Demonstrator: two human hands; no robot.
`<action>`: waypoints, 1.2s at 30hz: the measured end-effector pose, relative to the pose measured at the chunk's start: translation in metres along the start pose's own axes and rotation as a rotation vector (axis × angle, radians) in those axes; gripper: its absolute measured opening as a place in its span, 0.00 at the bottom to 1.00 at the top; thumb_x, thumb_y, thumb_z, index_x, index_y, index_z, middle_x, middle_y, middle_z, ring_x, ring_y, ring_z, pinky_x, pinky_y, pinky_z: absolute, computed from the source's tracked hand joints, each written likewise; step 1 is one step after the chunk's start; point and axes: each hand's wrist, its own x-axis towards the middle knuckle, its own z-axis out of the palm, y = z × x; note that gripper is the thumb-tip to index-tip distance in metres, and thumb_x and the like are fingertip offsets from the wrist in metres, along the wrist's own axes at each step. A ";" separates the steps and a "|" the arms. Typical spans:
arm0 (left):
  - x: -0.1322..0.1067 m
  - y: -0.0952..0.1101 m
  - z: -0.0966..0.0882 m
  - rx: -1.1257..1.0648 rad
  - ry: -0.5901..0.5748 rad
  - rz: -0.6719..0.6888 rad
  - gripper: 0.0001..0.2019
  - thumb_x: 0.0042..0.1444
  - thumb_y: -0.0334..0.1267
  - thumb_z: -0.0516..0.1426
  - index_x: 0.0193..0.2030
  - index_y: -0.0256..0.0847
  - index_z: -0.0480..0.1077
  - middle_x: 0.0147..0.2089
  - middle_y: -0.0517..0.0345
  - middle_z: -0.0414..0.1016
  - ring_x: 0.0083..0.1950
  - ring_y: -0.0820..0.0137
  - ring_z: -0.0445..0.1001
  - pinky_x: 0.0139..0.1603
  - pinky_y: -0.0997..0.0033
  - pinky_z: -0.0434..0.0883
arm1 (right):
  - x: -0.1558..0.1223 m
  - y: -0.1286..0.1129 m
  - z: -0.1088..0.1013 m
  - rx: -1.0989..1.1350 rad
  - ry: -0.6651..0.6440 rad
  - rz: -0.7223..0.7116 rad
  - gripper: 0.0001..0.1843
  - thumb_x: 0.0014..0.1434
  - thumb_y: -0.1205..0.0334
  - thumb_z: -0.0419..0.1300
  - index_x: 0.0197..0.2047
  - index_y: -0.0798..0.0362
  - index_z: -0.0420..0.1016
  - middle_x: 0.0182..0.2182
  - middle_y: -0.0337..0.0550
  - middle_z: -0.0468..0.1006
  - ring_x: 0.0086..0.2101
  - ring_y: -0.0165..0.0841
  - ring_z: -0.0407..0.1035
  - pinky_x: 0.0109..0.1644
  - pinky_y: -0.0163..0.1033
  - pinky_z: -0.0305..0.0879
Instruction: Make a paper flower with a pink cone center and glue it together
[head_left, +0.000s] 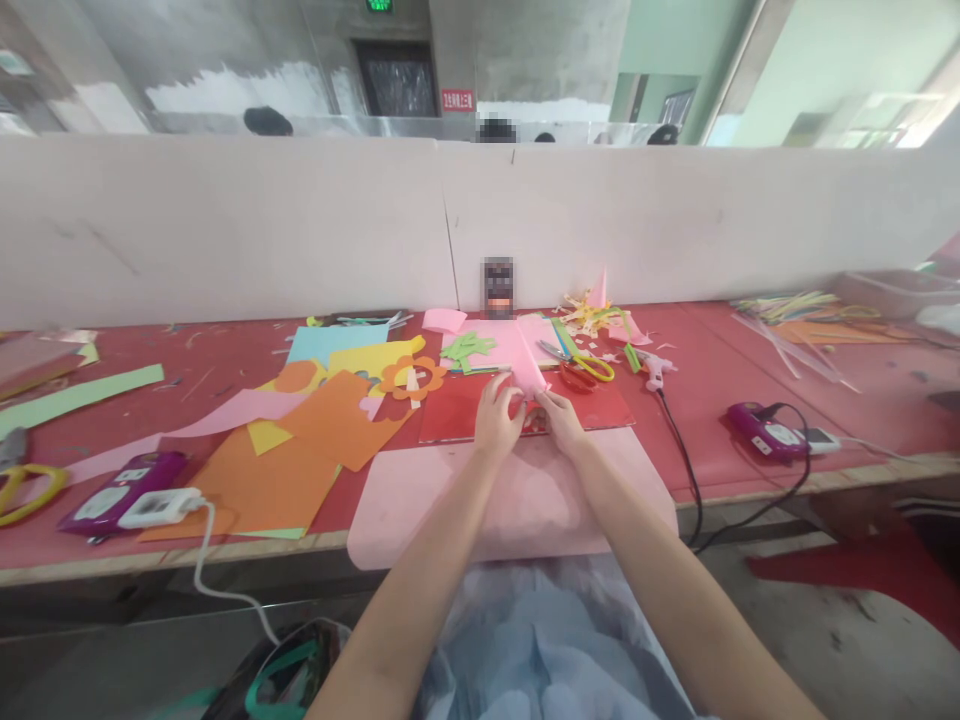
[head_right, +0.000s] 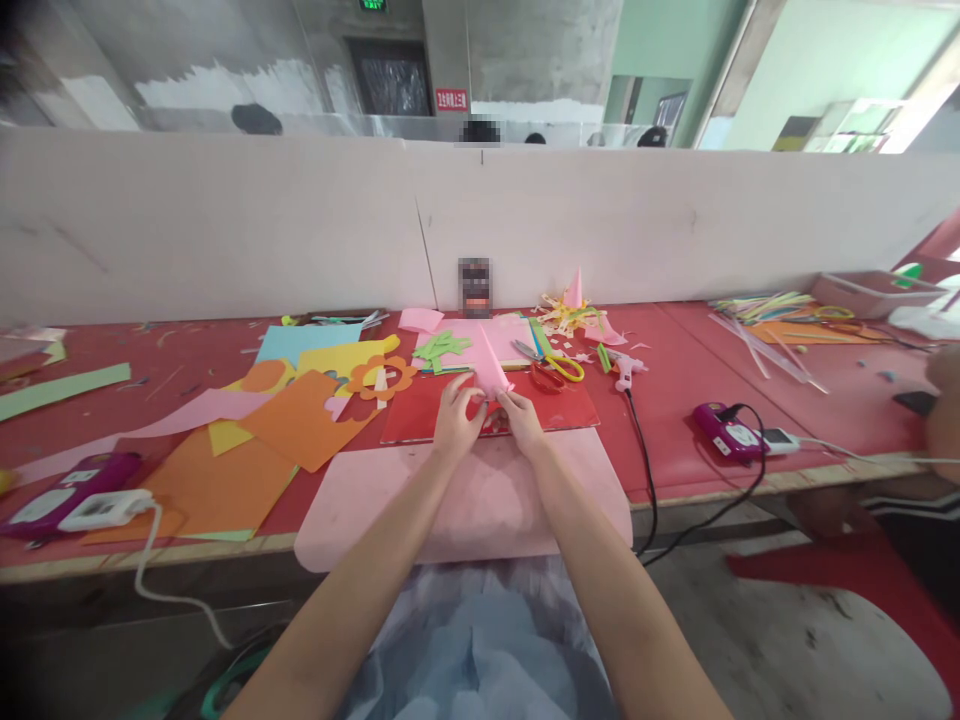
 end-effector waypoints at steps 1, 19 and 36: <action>0.000 0.000 0.000 -0.010 -0.002 -0.005 0.05 0.50 0.33 0.54 0.36 0.42 0.66 0.55 0.51 0.61 0.56 0.62 0.62 0.54 0.58 0.64 | 0.000 0.000 0.000 -0.002 0.004 0.001 0.18 0.43 0.45 0.61 0.25 0.52 0.65 0.14 0.34 0.68 0.17 0.29 0.65 0.19 0.33 0.57; 0.000 -0.005 0.000 -0.041 0.041 -0.044 0.02 0.50 0.35 0.56 0.32 0.41 0.70 0.52 0.52 0.64 0.54 0.63 0.63 0.54 0.57 0.64 | -0.006 -0.007 0.004 0.016 -0.021 0.012 0.19 0.41 0.46 0.63 0.26 0.54 0.69 0.18 0.35 0.70 0.17 0.27 0.65 0.19 0.32 0.58; 0.000 -0.006 -0.001 -0.066 0.060 -0.096 0.01 0.50 0.35 0.56 0.31 0.42 0.68 0.51 0.52 0.65 0.54 0.64 0.63 0.55 0.57 0.63 | -0.003 -0.001 0.001 -0.054 -0.049 -0.012 0.19 0.45 0.46 0.61 0.29 0.55 0.73 0.23 0.41 0.75 0.17 0.28 0.67 0.19 0.32 0.61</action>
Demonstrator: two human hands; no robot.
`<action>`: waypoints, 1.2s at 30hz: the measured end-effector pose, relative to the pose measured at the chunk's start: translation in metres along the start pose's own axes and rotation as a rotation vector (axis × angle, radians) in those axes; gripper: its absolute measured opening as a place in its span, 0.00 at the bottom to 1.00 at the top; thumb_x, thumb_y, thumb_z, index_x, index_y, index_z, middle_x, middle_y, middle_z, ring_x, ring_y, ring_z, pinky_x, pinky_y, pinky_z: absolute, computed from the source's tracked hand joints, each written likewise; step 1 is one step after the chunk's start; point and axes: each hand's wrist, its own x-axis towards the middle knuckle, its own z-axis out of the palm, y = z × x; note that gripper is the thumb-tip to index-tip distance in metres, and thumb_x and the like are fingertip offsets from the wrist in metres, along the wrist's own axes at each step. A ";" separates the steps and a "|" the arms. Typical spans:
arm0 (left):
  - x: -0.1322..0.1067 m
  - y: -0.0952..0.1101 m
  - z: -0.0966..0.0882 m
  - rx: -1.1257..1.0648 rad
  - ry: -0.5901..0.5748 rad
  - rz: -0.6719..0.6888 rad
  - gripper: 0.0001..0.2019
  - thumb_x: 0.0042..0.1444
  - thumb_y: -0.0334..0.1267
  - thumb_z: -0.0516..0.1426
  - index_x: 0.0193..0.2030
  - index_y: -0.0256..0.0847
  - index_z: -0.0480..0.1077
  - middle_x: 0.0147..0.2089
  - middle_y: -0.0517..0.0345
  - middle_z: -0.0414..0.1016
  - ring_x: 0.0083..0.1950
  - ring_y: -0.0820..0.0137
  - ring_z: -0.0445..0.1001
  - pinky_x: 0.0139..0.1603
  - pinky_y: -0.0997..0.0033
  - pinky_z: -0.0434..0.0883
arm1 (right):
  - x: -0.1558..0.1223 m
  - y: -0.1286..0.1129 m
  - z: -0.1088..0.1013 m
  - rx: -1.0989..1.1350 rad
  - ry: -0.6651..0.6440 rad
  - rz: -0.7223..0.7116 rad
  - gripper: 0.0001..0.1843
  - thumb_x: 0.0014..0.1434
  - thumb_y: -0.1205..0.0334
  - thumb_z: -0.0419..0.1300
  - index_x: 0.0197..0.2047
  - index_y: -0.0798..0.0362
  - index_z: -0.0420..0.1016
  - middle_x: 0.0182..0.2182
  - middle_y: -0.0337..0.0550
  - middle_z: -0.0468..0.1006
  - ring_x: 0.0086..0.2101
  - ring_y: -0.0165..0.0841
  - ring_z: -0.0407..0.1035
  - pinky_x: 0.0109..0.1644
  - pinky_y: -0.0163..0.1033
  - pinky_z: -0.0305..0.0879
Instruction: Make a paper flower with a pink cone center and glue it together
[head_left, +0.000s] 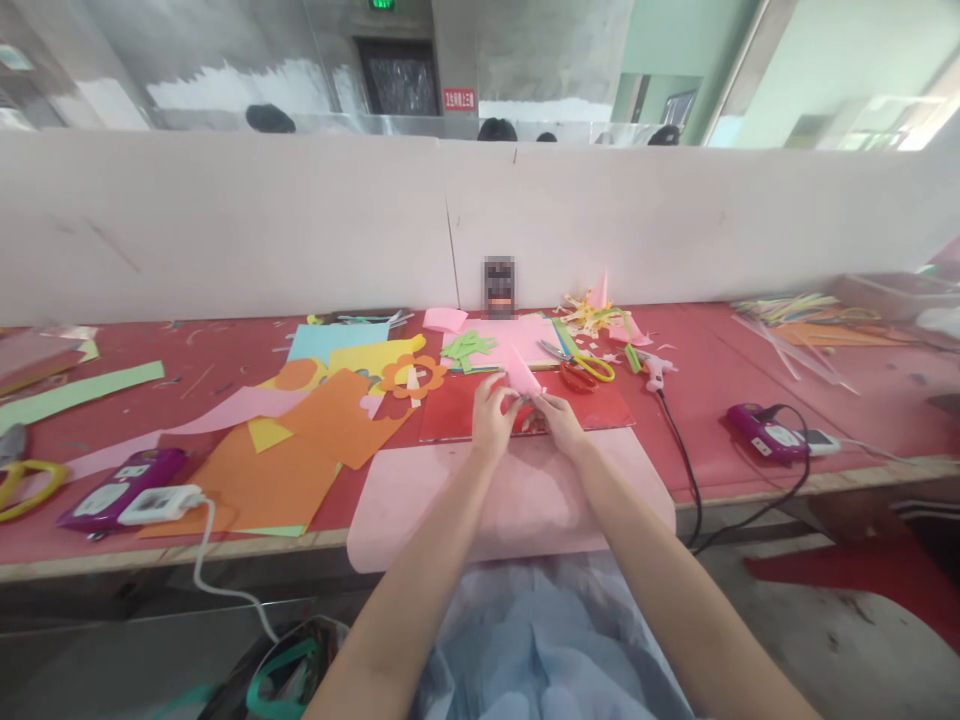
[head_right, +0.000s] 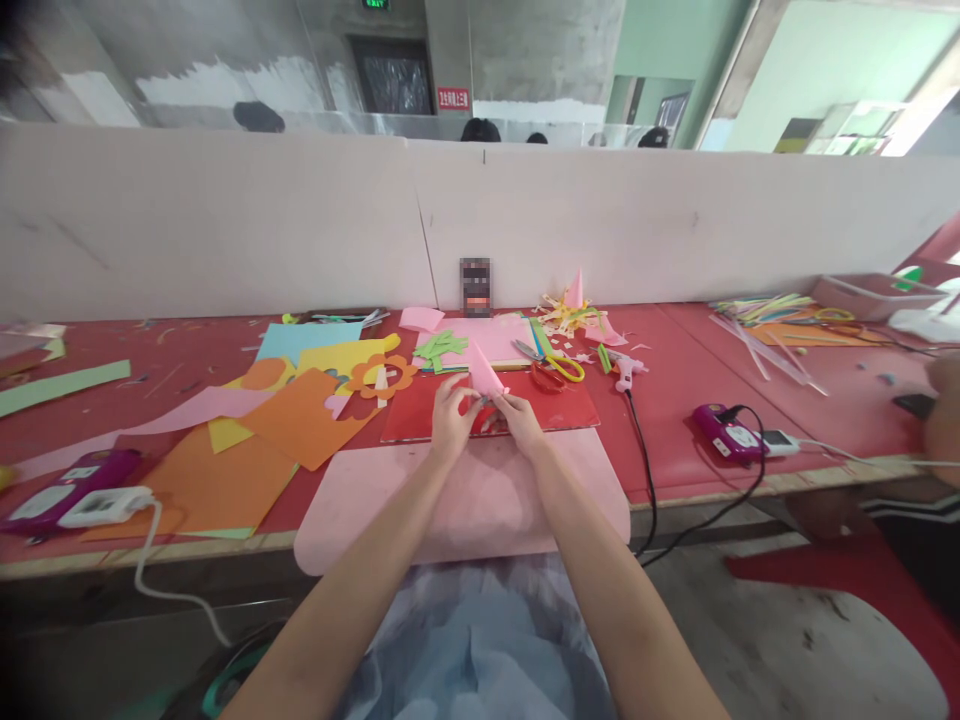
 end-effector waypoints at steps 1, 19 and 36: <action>0.000 0.000 0.000 -0.002 0.003 -0.001 0.01 0.50 0.35 0.56 0.31 0.42 0.68 0.51 0.52 0.65 0.54 0.64 0.63 0.55 0.57 0.63 | 0.000 0.000 0.000 -0.001 -0.007 0.000 0.19 0.45 0.46 0.61 0.29 0.56 0.74 0.24 0.41 0.75 0.17 0.28 0.67 0.19 0.32 0.61; 0.000 0.007 -0.002 0.003 0.023 0.015 0.06 0.50 0.35 0.56 0.36 0.40 0.65 0.53 0.47 0.61 0.57 0.63 0.61 0.54 0.60 0.63 | -0.004 -0.007 0.001 -0.087 -0.039 0.009 0.20 0.43 0.45 0.62 0.26 0.56 0.70 0.14 0.37 0.71 0.15 0.25 0.63 0.19 0.30 0.57; -0.001 0.010 0.002 0.103 -0.012 0.103 0.14 0.55 0.40 0.51 0.49 0.45 0.65 0.61 0.49 0.55 0.61 0.60 0.56 0.56 0.56 0.60 | -0.004 -0.007 -0.008 0.156 -0.100 0.098 0.15 0.43 0.53 0.65 0.26 0.55 0.70 0.19 0.35 0.70 0.19 0.24 0.64 0.20 0.28 0.57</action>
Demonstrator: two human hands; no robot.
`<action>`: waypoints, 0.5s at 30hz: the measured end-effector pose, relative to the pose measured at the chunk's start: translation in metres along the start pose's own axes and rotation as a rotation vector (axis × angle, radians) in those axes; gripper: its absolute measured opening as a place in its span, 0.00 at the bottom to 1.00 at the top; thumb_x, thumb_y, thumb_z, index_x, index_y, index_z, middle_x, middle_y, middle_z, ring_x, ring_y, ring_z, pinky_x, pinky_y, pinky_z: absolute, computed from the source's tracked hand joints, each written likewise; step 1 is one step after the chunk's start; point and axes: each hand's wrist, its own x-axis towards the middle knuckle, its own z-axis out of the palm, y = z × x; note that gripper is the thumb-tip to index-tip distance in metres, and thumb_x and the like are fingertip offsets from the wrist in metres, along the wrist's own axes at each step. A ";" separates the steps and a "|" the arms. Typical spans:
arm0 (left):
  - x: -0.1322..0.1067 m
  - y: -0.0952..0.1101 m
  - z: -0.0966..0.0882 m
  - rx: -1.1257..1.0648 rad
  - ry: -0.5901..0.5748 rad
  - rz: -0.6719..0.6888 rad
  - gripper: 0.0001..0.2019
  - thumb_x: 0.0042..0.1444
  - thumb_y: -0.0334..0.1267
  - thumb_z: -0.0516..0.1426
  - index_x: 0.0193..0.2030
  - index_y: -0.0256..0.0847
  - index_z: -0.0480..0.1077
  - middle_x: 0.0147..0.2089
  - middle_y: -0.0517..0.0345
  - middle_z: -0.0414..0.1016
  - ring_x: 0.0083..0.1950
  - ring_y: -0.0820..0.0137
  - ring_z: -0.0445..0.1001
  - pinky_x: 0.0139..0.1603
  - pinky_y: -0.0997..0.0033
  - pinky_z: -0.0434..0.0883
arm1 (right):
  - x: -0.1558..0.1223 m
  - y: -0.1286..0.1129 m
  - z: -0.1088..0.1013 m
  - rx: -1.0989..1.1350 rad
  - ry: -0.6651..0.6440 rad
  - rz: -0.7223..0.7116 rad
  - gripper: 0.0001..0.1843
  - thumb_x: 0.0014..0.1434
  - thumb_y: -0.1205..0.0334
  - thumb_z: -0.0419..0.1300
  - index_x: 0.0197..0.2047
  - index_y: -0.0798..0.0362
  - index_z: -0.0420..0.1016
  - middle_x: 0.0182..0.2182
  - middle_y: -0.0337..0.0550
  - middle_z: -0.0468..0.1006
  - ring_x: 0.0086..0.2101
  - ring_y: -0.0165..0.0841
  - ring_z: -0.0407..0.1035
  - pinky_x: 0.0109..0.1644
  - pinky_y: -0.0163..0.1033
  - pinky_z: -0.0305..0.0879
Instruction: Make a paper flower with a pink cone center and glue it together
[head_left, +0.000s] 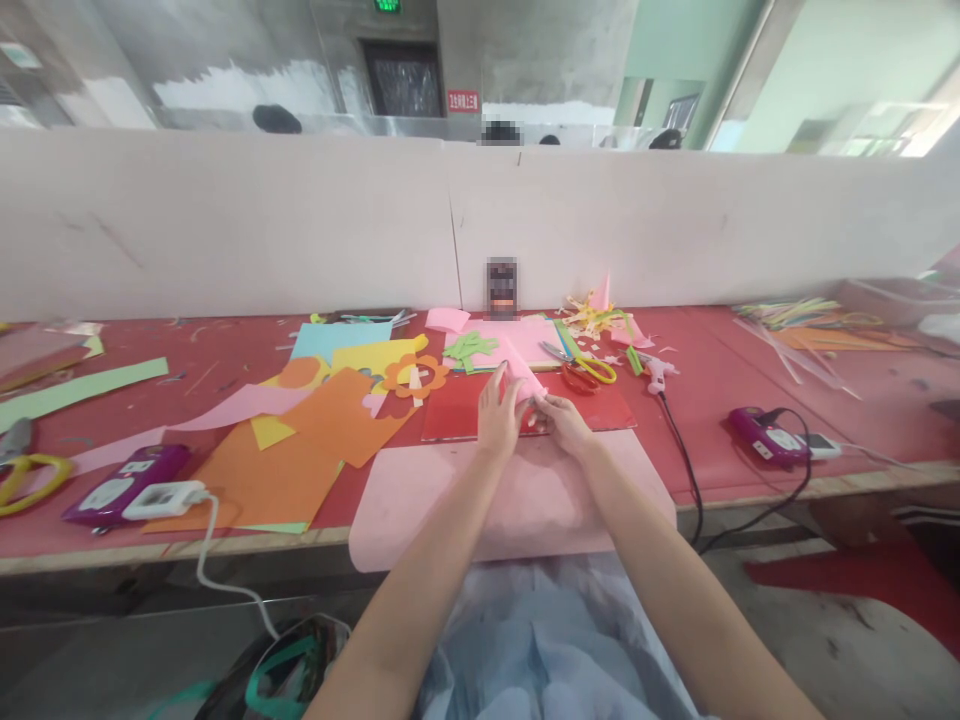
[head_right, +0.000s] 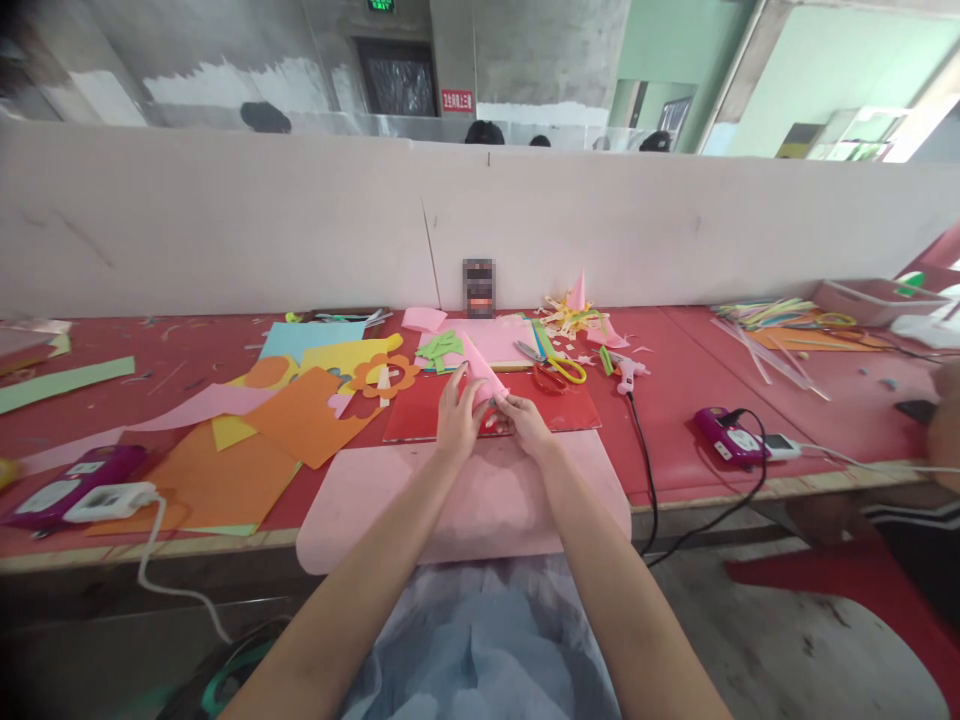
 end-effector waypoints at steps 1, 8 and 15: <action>0.000 0.000 0.000 -0.006 -0.001 0.000 0.14 0.55 0.40 0.51 0.49 0.45 0.65 0.61 0.50 0.55 0.61 0.60 0.56 0.56 0.56 0.61 | 0.000 0.000 0.000 0.002 -0.003 0.002 0.14 0.43 0.53 0.65 0.25 0.55 0.70 0.18 0.36 0.70 0.19 0.23 0.64 0.20 0.28 0.57; 0.001 0.001 -0.002 -0.077 -0.012 -0.031 0.17 0.55 0.43 0.51 0.51 0.42 0.63 0.61 0.45 0.54 0.62 0.60 0.54 0.58 0.56 0.58 | 0.002 0.000 -0.001 0.040 0.007 0.009 0.14 0.43 0.53 0.66 0.26 0.55 0.71 0.19 0.36 0.70 0.19 0.23 0.65 0.20 0.28 0.57; 0.004 -0.006 0.000 -0.560 0.035 -0.414 0.20 0.57 0.45 0.47 0.55 0.42 0.56 0.57 0.47 0.61 0.58 0.66 0.61 0.56 0.62 0.61 | 0.000 -0.004 0.001 0.106 0.068 -0.012 0.15 0.41 0.54 0.67 0.26 0.54 0.70 0.19 0.32 0.67 0.20 0.23 0.65 0.19 0.27 0.57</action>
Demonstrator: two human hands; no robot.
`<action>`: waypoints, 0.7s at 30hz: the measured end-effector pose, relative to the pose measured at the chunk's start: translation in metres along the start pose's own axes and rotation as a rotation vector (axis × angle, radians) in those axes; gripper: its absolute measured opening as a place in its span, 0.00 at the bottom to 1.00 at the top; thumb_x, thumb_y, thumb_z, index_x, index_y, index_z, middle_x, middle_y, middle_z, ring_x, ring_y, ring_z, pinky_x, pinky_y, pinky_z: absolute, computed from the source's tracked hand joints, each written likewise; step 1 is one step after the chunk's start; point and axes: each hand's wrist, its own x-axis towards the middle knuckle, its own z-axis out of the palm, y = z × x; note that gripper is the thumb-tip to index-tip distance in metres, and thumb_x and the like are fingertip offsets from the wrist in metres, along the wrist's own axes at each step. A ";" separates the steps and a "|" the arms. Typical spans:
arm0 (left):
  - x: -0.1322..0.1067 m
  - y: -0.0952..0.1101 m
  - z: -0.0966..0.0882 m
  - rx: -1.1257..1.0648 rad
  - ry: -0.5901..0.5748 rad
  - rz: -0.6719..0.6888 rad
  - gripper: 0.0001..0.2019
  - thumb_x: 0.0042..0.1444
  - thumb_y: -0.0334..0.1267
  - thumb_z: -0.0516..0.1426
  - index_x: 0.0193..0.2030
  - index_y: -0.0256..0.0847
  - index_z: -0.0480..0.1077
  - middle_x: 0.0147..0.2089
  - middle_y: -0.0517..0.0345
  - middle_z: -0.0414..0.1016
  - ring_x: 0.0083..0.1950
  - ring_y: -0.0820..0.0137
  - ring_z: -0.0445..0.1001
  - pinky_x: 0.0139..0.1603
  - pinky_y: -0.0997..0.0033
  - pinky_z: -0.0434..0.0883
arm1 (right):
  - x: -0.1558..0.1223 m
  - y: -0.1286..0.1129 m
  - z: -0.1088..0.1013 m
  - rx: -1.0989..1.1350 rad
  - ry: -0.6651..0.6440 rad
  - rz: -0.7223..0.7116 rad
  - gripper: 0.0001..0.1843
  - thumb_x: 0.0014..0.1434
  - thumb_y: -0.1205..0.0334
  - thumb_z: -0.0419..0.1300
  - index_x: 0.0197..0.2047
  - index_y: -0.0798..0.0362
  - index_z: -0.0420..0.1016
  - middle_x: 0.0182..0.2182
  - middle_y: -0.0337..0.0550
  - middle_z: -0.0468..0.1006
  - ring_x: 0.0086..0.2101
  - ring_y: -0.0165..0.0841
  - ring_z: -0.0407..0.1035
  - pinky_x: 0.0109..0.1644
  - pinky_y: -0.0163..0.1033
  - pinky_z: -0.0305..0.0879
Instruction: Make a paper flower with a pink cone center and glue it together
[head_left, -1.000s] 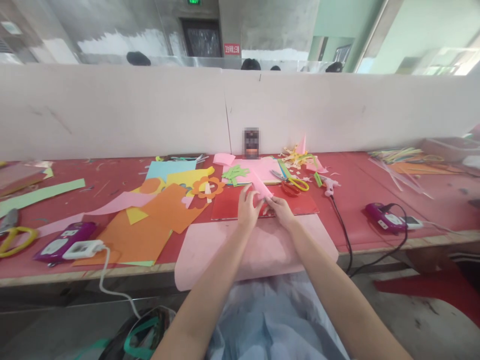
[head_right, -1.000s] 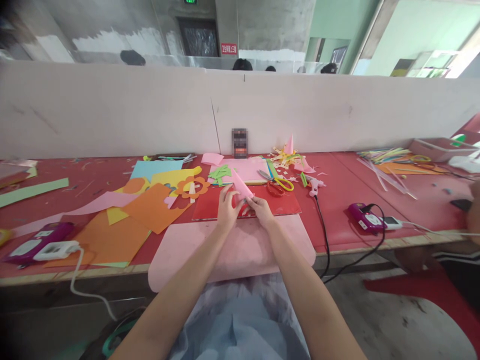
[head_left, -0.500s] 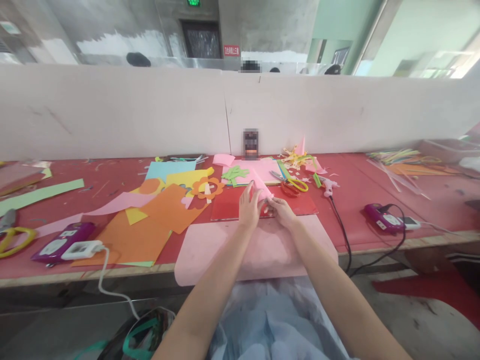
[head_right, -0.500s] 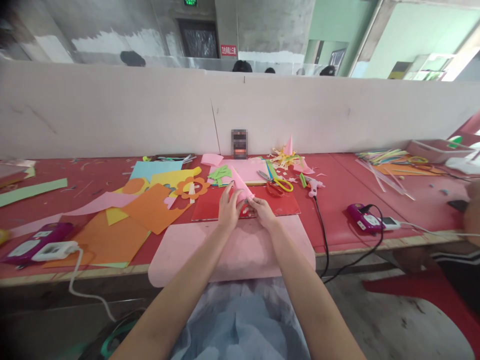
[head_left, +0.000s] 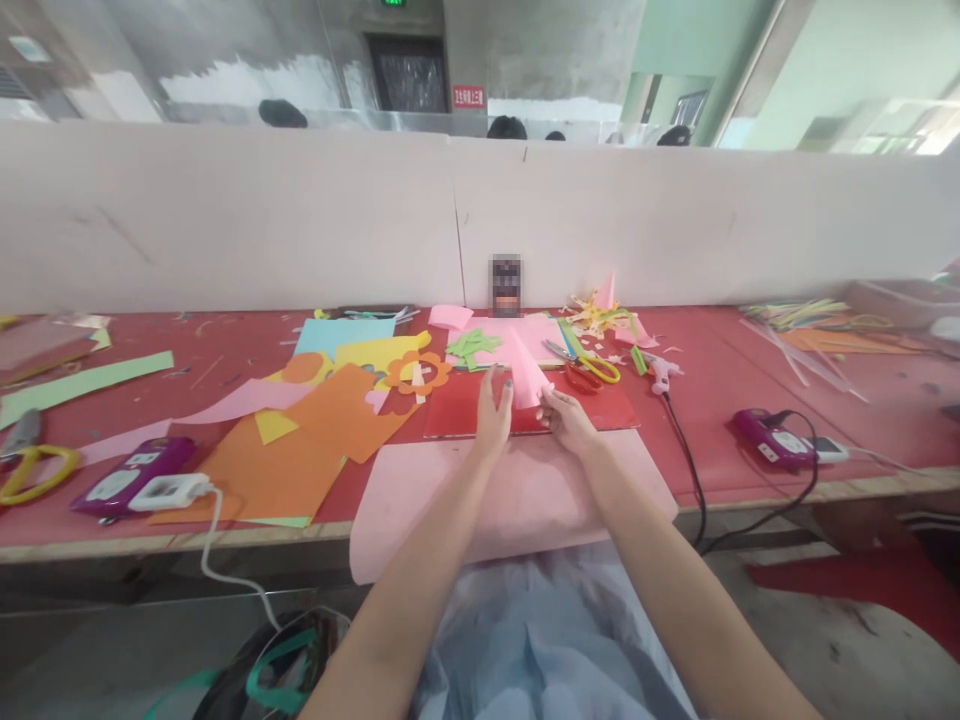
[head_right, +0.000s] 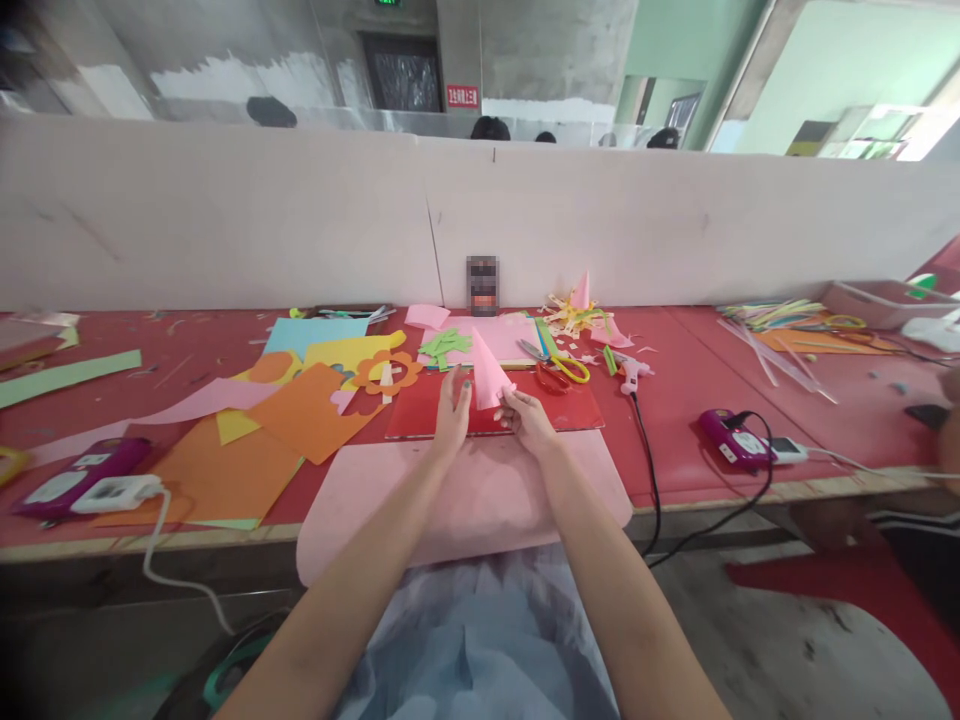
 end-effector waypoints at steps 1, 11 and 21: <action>0.001 -0.001 0.001 -0.069 -0.019 -0.082 0.20 0.57 0.45 0.47 0.54 0.42 0.57 0.56 0.48 0.63 0.57 0.66 0.63 0.54 0.63 0.63 | 0.000 -0.001 0.000 -0.002 -0.010 0.005 0.15 0.41 0.54 0.67 0.26 0.54 0.69 0.19 0.32 0.66 0.20 0.23 0.65 0.19 0.27 0.57; 0.003 -0.002 0.005 -0.150 -0.071 -0.184 0.16 0.51 0.43 0.54 0.44 0.37 0.64 0.46 0.49 0.71 0.47 0.66 0.70 0.47 0.66 0.66 | -0.001 0.004 0.004 -0.104 -0.021 0.011 0.18 0.44 0.47 0.63 0.27 0.54 0.67 0.18 0.35 0.69 0.19 0.27 0.66 0.20 0.31 0.58; 0.004 0.001 0.002 0.003 -0.044 -0.195 0.14 0.51 0.45 0.53 0.41 0.38 0.65 0.40 0.53 0.72 0.42 0.68 0.71 0.42 0.70 0.67 | -0.002 0.008 0.006 -0.220 -0.067 -0.019 0.20 0.45 0.45 0.61 0.28 0.55 0.68 0.20 0.37 0.70 0.20 0.28 0.67 0.20 0.32 0.59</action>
